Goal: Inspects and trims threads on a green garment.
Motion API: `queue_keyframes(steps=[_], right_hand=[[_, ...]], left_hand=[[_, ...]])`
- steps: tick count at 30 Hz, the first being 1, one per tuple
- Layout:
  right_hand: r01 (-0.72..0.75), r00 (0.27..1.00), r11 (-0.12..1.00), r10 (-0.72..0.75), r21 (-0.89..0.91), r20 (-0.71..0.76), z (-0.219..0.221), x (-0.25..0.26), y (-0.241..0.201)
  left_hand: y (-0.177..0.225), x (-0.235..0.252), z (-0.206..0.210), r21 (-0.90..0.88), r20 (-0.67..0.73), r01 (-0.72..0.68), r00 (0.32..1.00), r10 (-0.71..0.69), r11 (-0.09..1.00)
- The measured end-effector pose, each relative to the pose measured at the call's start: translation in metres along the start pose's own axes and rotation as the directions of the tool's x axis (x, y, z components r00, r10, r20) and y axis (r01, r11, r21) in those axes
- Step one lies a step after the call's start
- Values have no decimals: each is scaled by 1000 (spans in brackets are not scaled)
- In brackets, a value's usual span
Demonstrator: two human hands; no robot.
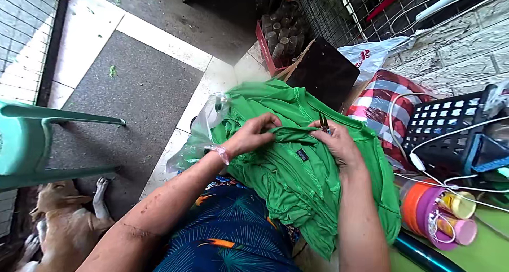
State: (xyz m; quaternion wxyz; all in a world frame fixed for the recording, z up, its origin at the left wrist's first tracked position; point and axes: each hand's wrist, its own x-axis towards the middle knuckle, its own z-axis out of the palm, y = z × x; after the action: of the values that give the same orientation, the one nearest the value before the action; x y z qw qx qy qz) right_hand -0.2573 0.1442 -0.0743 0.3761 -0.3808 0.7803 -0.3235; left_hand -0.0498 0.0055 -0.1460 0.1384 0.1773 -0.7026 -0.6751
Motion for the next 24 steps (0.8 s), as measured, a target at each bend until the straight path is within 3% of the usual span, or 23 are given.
queue_keyframes(steps=[2,10,14,18,21,24], right_hand=[[-6,1000,998,8,66,-24,3,-1,4],[75,994,995,-80,-61,-74,11,2,7],[307,904,895,-380,-325,-194,24,0,4],[549,789,758,-609,-352,-80,31,2,-11],[554,812,748,-583,-366,37,44,7,-12],[517,835,742,-546,-426,63,53,8,-12]], left_hand=[[-3,-1,-5,-121,30,73,997,-70,990],[-9,-2,0,-223,-8,42,999,-45,974],[-7,-2,3,-253,-45,83,994,-97,964],[-3,2,3,-269,-45,142,986,-160,953],[-3,2,5,-279,-38,113,991,-128,954],[-2,-5,9,-293,-56,72,994,-93,953]])
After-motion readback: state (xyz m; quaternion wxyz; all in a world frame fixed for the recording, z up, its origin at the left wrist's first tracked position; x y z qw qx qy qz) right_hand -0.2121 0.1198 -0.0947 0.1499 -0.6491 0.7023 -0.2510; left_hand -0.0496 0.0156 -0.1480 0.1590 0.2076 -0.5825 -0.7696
